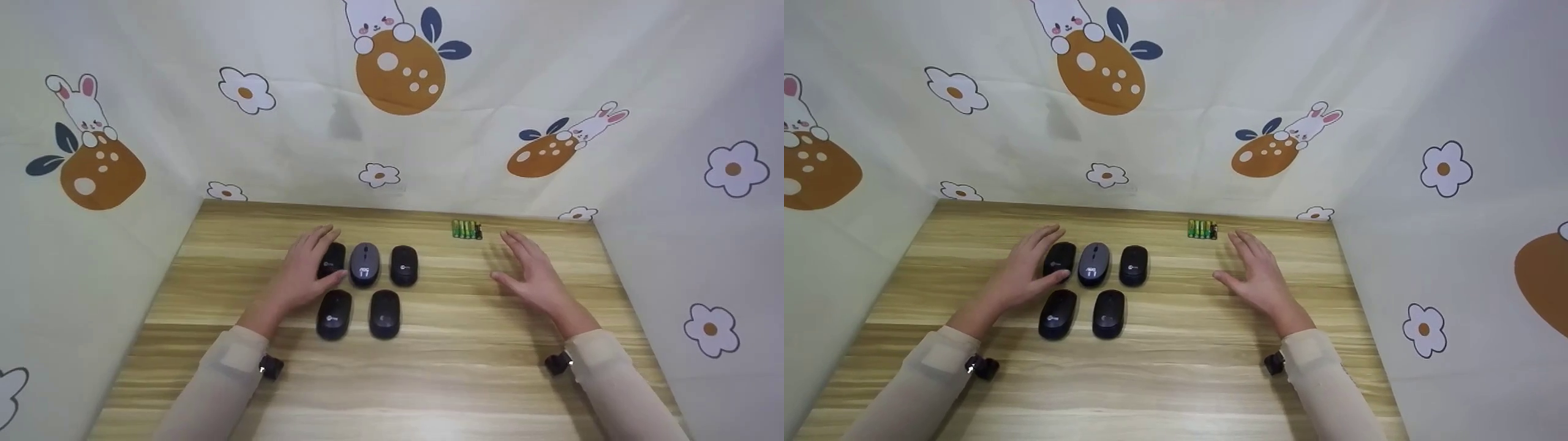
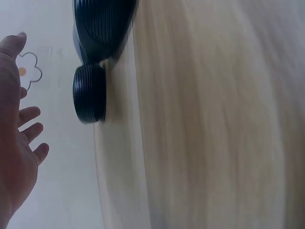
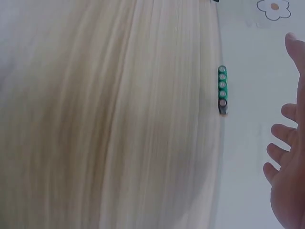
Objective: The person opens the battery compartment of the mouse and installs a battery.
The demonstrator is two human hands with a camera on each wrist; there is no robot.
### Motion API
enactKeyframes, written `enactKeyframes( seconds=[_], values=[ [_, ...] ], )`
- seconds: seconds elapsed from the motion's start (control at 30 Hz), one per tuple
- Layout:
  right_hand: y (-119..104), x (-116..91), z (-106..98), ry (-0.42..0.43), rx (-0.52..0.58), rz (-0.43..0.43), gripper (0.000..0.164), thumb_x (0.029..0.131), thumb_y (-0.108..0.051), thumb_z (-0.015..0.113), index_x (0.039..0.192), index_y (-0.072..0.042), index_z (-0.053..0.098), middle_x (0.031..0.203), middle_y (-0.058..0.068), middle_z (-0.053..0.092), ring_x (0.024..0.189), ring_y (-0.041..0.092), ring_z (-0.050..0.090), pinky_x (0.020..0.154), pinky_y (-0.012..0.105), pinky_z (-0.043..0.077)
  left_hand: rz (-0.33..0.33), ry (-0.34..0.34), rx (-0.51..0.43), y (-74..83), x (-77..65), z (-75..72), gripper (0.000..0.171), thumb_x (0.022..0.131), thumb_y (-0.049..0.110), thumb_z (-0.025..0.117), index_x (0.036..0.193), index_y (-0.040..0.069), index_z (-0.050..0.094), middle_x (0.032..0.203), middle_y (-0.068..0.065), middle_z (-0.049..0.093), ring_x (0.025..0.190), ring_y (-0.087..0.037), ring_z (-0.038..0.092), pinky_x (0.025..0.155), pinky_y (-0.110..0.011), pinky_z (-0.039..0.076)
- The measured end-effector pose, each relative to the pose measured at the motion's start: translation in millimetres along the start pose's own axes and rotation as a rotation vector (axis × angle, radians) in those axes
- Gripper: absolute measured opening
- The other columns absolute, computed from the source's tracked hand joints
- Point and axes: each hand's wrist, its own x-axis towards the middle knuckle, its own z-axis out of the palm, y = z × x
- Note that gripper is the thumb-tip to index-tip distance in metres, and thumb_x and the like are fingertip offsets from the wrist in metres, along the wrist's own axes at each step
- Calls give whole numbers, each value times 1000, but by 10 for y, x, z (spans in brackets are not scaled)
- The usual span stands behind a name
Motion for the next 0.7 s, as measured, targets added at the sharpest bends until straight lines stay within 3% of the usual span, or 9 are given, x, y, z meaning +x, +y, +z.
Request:
enactKeyframes(
  seconds=[0.3,0.53,0.7],
  values=[
    [-237,128,179,-51,126,11,91,96,-40,88,169,-8,43,174,21,39,161,44,32,130,67,27,-7,-53,-59,132,137,81,87,100,50,79,169,12,43,174,-17,37,159,-43,35,131,-65,27],
    [-428,236,360,-99,145,-33,91,95,-39,89,168,-6,45,172,23,39,161,42,33,130,62,30,-10,-116,-130,283,281,154,89,96,48,85,168,10,45,173,-16,39,159,-42,37,129,-63,32],
    [-554,313,460,-117,144,-81,91,95,-42,89,167,-5,46,172,18,42,161,40,35,130,59,32,14,-152,-112,380,383,215,89,96,48,86,168,14,46,172,-14,41,158,-39,41,129,-59,35]
  ],
)
